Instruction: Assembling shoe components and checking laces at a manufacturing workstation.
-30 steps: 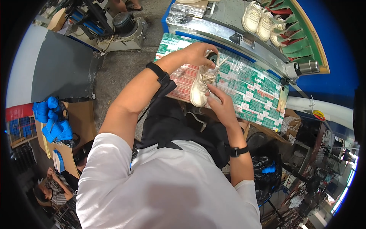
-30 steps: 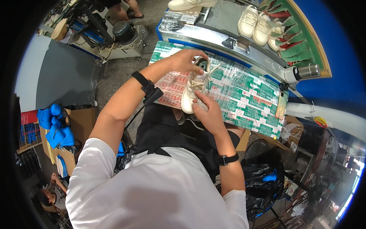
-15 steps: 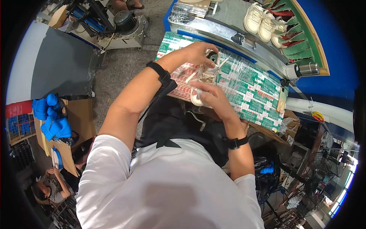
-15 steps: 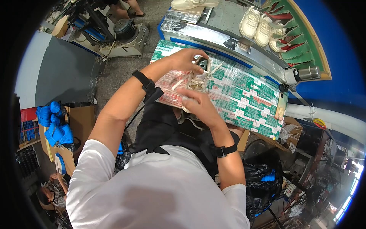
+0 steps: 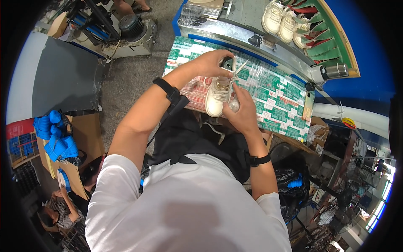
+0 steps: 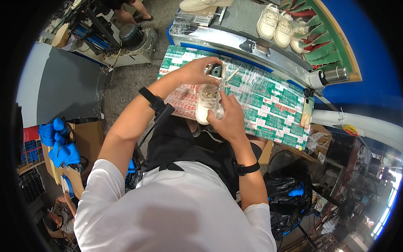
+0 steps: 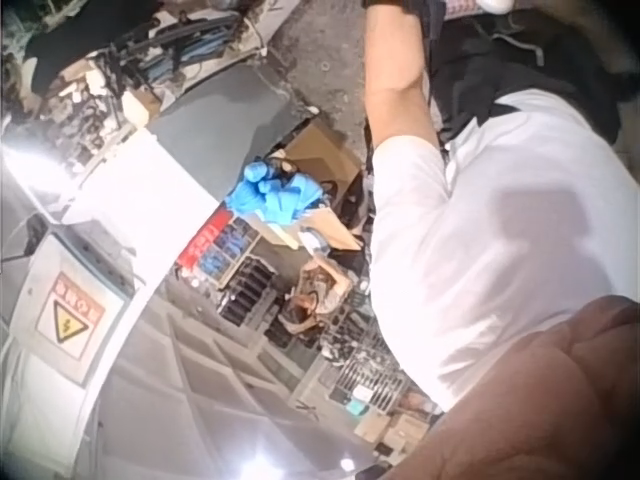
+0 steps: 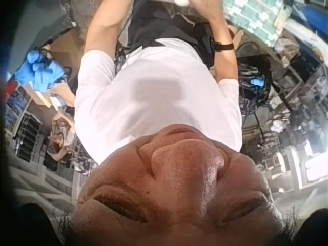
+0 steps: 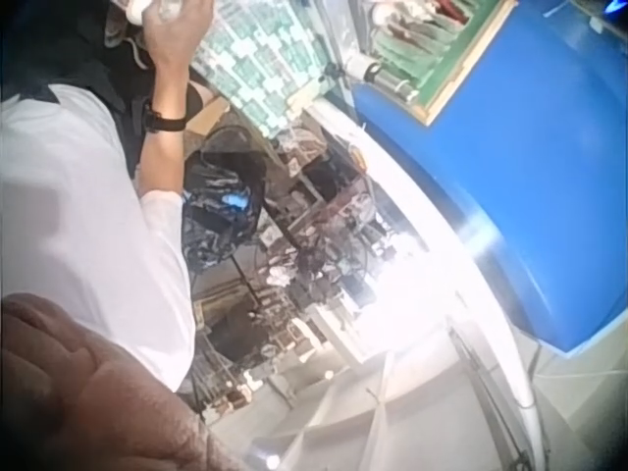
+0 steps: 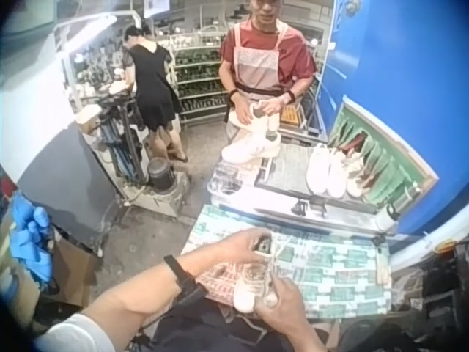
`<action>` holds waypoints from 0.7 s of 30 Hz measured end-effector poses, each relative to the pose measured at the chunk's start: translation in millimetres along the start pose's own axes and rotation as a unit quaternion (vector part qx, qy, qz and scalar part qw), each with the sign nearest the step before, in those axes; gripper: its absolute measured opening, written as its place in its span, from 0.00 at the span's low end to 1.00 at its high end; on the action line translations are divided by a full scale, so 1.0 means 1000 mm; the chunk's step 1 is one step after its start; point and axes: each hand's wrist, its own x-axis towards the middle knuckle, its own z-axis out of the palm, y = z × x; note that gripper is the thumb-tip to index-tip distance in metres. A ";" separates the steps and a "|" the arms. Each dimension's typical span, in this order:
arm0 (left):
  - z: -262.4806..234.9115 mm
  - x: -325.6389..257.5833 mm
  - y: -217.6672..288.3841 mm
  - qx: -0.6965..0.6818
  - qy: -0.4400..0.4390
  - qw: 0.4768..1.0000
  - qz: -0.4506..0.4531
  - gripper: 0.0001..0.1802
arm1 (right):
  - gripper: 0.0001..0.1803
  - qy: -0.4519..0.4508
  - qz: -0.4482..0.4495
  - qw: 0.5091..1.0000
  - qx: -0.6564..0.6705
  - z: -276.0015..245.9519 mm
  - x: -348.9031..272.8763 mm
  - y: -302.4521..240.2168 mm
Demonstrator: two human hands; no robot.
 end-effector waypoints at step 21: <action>0.010 -0.001 0.005 -0.028 0.041 0.999 -0.023 0.39 | 0.42 0.034 0.028 0.999 0.013 0.013 -0.006 0.012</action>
